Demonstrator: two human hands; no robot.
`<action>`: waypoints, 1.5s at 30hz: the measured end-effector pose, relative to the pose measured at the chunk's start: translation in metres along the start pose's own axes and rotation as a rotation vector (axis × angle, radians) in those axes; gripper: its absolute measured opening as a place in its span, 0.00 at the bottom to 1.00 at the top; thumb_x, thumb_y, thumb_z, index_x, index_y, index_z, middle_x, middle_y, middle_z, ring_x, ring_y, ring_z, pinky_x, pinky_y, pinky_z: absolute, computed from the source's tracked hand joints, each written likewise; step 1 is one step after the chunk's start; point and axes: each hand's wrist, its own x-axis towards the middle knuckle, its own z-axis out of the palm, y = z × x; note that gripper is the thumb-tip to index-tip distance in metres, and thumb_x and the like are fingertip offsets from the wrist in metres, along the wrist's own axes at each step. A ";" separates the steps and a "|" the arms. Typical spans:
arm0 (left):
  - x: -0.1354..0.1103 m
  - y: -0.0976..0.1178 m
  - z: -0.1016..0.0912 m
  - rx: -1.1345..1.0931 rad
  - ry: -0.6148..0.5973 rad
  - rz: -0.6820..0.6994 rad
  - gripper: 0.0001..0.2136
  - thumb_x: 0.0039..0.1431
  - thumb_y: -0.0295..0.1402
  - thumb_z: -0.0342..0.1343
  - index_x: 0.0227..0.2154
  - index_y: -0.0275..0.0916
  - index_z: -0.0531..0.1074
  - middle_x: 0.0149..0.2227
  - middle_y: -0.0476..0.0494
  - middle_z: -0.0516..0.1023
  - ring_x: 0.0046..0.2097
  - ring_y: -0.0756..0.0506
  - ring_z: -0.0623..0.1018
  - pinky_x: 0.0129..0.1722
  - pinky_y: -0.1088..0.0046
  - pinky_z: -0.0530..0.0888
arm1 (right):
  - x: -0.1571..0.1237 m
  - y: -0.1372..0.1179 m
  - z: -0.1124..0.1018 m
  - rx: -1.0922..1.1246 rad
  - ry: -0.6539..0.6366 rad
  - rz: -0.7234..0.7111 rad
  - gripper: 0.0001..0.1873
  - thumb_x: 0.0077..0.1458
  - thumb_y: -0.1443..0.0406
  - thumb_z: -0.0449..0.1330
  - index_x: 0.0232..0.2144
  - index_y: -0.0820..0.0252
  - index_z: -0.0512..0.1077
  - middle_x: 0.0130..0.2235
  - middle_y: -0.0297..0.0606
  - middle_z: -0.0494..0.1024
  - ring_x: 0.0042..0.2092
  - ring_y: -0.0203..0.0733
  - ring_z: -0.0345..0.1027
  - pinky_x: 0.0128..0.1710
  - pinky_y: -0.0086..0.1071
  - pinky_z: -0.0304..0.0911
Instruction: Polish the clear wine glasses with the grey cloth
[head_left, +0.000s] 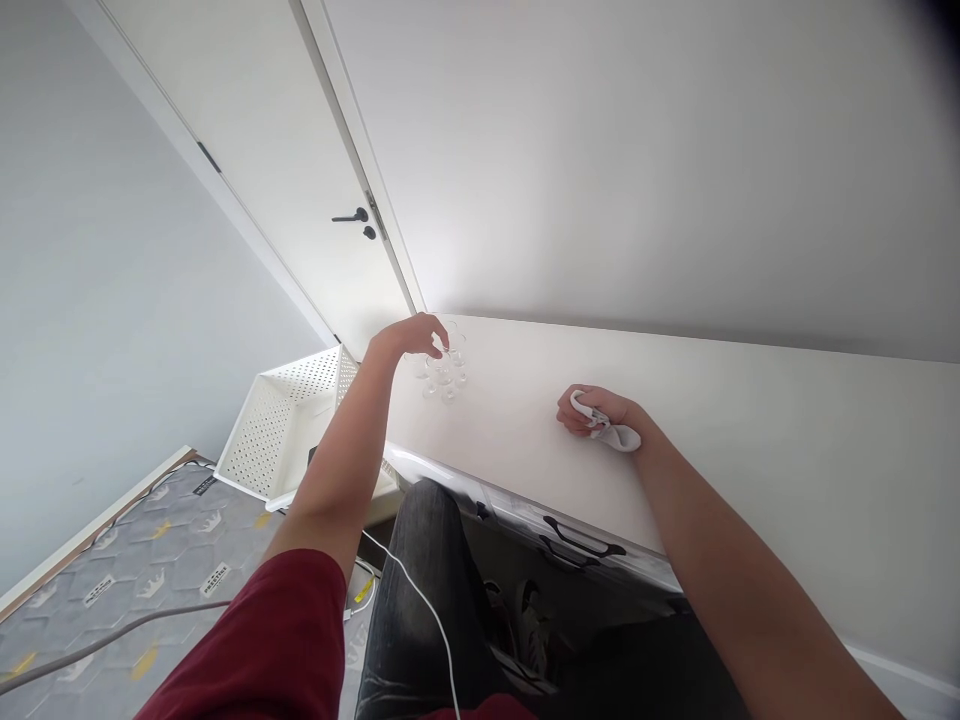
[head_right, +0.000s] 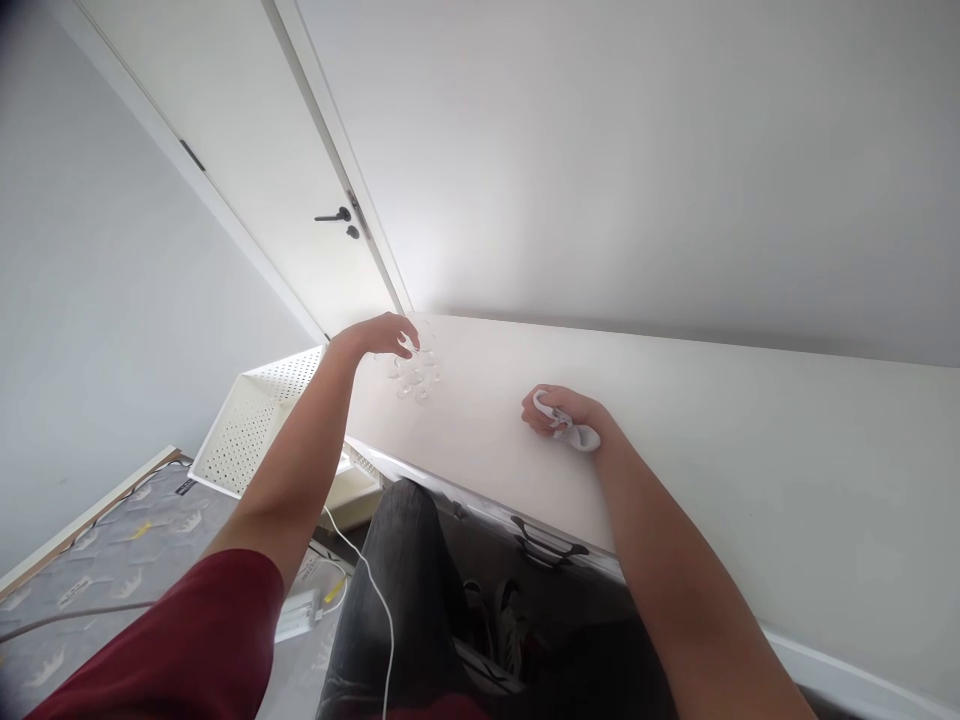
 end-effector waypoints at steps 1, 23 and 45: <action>-0.001 0.000 -0.001 -0.002 -0.007 -0.006 0.16 0.53 0.41 0.68 0.46 0.53 0.82 0.62 0.48 0.75 0.57 0.39 0.78 0.55 0.64 0.76 | 0.000 0.000 0.000 -0.001 0.000 -0.001 0.24 0.65 0.52 0.58 0.22 0.61 0.69 0.18 0.32 0.60 0.22 0.35 0.50 0.21 0.30 0.47; -0.083 0.085 0.216 -1.259 0.711 -0.473 0.24 0.69 0.46 0.55 0.62 0.43 0.58 0.37 0.43 0.83 0.31 0.48 0.80 0.34 0.70 0.75 | -0.011 0.003 -0.011 -0.030 0.024 0.118 0.26 0.64 0.49 0.61 0.21 0.60 0.68 0.19 0.33 0.61 0.22 0.34 0.51 0.22 0.31 0.48; -0.045 0.073 0.193 -2.058 0.519 -0.008 0.34 0.59 0.47 0.68 0.63 0.44 0.62 0.52 0.36 0.83 0.29 0.53 0.77 0.32 0.76 0.76 | -0.014 0.000 -0.004 -0.013 0.122 0.156 0.22 0.58 0.52 0.64 0.19 0.59 0.69 0.18 0.32 0.60 0.21 0.34 0.48 0.22 0.32 0.44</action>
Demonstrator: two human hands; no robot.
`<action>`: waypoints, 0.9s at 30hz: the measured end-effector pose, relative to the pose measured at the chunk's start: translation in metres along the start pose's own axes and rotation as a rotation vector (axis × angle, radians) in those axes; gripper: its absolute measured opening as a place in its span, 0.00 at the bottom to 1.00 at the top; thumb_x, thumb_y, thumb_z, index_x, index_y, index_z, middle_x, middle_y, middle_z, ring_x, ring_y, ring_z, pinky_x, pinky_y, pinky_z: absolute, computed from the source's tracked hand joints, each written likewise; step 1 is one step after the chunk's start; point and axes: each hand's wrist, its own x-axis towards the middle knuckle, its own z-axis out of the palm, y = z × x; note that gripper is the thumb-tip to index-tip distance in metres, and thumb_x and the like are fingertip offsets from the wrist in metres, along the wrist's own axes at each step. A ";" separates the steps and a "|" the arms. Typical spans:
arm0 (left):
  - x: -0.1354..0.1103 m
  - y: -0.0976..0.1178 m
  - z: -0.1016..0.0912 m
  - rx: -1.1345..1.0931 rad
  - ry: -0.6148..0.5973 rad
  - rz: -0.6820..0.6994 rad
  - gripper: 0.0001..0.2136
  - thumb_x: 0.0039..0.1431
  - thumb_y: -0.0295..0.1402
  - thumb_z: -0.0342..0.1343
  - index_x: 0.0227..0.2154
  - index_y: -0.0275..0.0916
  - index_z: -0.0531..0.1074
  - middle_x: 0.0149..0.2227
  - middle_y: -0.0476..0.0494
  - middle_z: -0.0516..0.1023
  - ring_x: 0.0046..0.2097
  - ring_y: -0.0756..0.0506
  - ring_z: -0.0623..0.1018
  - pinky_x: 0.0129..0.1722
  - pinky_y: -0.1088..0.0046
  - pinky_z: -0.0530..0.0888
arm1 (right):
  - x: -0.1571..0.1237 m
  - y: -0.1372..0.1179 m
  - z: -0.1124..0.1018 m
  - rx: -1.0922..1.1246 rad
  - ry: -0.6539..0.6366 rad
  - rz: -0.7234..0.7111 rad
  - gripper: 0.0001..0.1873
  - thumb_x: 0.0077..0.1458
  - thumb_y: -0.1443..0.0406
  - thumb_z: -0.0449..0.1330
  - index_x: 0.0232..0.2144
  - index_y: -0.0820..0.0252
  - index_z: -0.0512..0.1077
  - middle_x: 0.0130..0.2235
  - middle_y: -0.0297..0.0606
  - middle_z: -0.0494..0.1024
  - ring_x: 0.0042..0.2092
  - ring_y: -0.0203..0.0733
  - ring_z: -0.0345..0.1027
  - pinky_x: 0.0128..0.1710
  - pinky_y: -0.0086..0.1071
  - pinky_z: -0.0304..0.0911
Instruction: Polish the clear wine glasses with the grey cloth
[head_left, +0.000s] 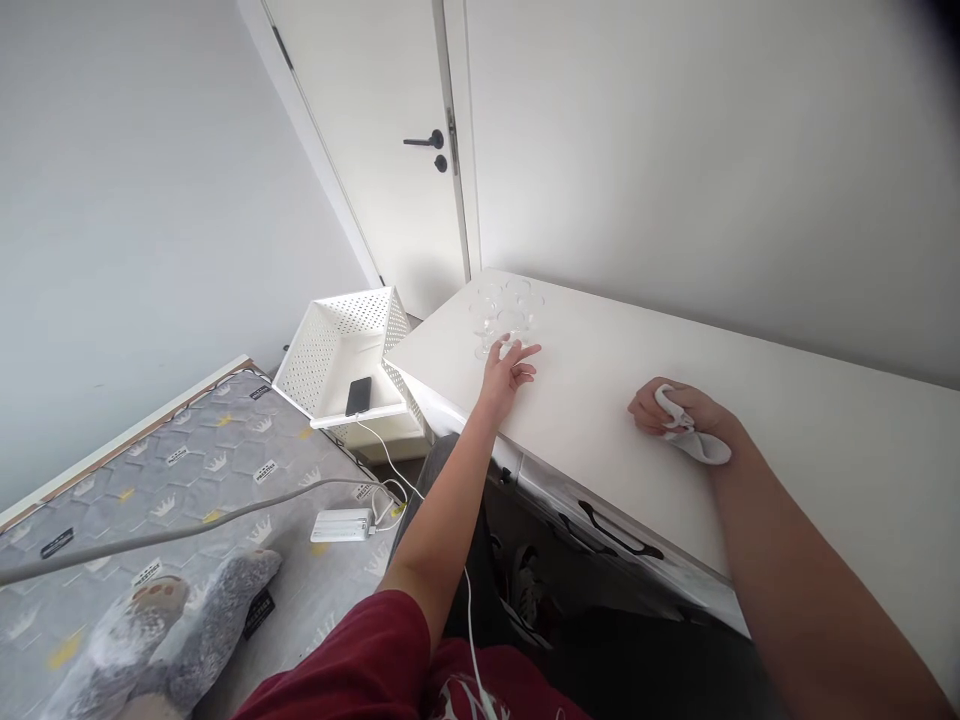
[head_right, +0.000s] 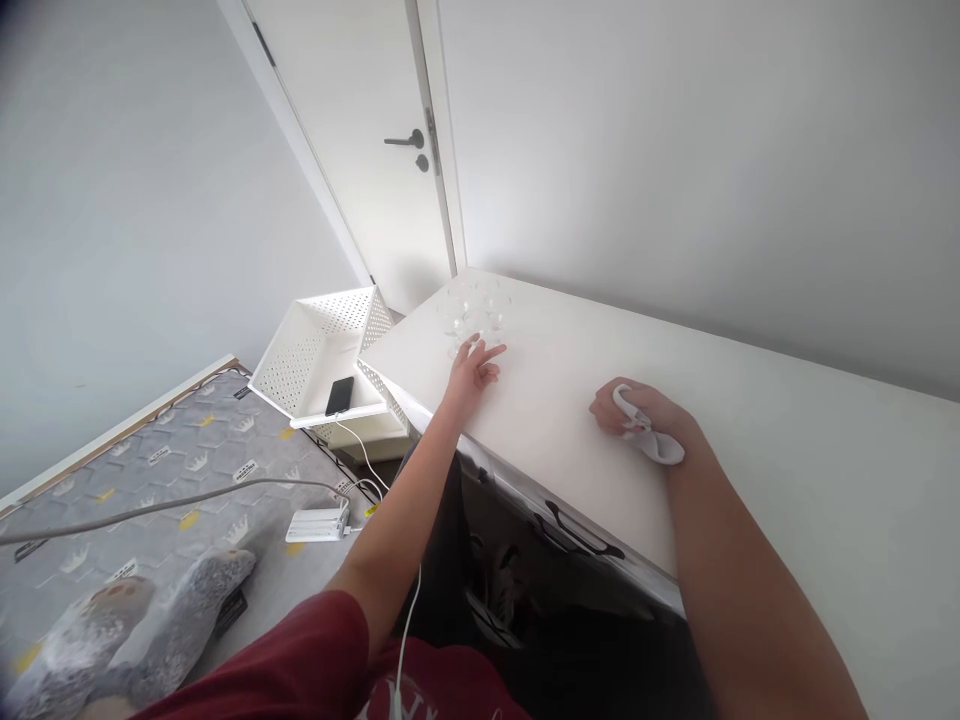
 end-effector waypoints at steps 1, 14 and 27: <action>-0.001 0.001 0.000 -0.021 -0.012 0.006 0.30 0.60 0.47 0.68 0.60 0.43 0.64 0.53 0.35 0.83 0.30 0.53 0.78 0.32 0.76 0.76 | 0.000 0.000 0.001 0.007 -0.008 -0.005 0.22 0.58 0.53 0.64 0.19 0.59 0.69 0.18 0.32 0.60 0.21 0.33 0.48 0.22 0.31 0.45; -0.005 -0.011 0.072 0.121 -0.366 0.079 0.32 0.62 0.47 0.66 0.65 0.50 0.61 0.59 0.36 0.75 0.53 0.40 0.81 0.48 0.60 0.81 | 0.021 -0.022 0.003 0.169 0.959 -0.763 0.13 0.57 0.53 0.64 0.35 0.53 0.68 0.29 0.32 0.77 0.23 0.36 0.66 0.24 0.30 0.62; 0.091 -0.093 0.122 0.562 -0.379 0.398 0.30 0.58 0.39 0.69 0.60 0.49 0.63 0.52 0.41 0.74 0.51 0.44 0.79 0.50 0.65 0.76 | 0.023 -0.014 -0.017 -0.165 1.634 -0.796 0.18 0.59 0.50 0.62 0.34 0.59 0.75 0.34 0.34 0.76 0.36 0.40 0.69 0.38 0.34 0.67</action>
